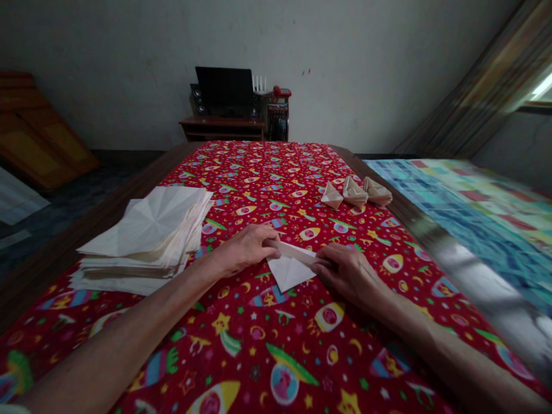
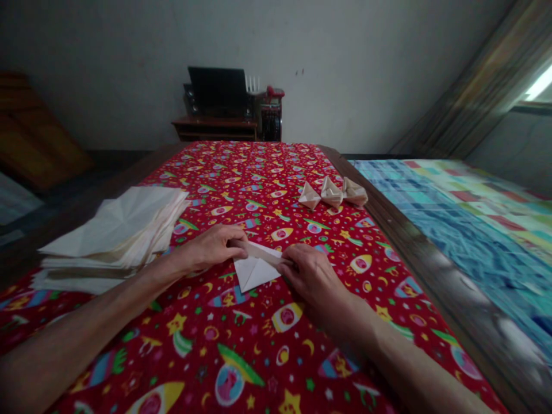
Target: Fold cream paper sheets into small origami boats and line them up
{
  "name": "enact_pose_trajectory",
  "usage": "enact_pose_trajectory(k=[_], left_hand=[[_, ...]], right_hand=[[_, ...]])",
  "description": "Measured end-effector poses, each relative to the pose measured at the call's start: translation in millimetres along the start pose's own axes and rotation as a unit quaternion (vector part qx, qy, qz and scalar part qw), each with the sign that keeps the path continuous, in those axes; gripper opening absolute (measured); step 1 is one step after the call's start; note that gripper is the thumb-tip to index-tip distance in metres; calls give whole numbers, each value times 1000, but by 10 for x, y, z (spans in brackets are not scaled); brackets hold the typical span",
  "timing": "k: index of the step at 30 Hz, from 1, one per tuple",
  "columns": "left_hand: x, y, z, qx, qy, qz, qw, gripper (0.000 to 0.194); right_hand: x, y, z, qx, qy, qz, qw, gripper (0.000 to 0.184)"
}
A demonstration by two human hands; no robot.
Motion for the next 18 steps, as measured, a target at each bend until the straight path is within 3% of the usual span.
enact_pose_trajectory(k=[5,10,14,18], left_hand=[[47,68,25,-79,-46,81,992,9],[52,183,98,-161,-118,142,970,10],[16,308,246,-207,-236,143,939,24],[-66,402,404,-238,-308,88,917,33]], right_hand=[[-38,65,-160,99,97,11,990,19],[-133,102,-289,136,203,-52,968,19],[-168,109,-343,152,241,-88,954,27],[-192,119,-344,154,248,-113,950,30]])
Point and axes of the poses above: each hand's wrist, its own y-axis away from the middle knuckle, its own x-axis out of the back of the hand, z = x × y, the point moved 8 cm from there along -y, towards the middle knuckle, and after that the axes turned 15 degrees about -y, right-handed, at the moved point
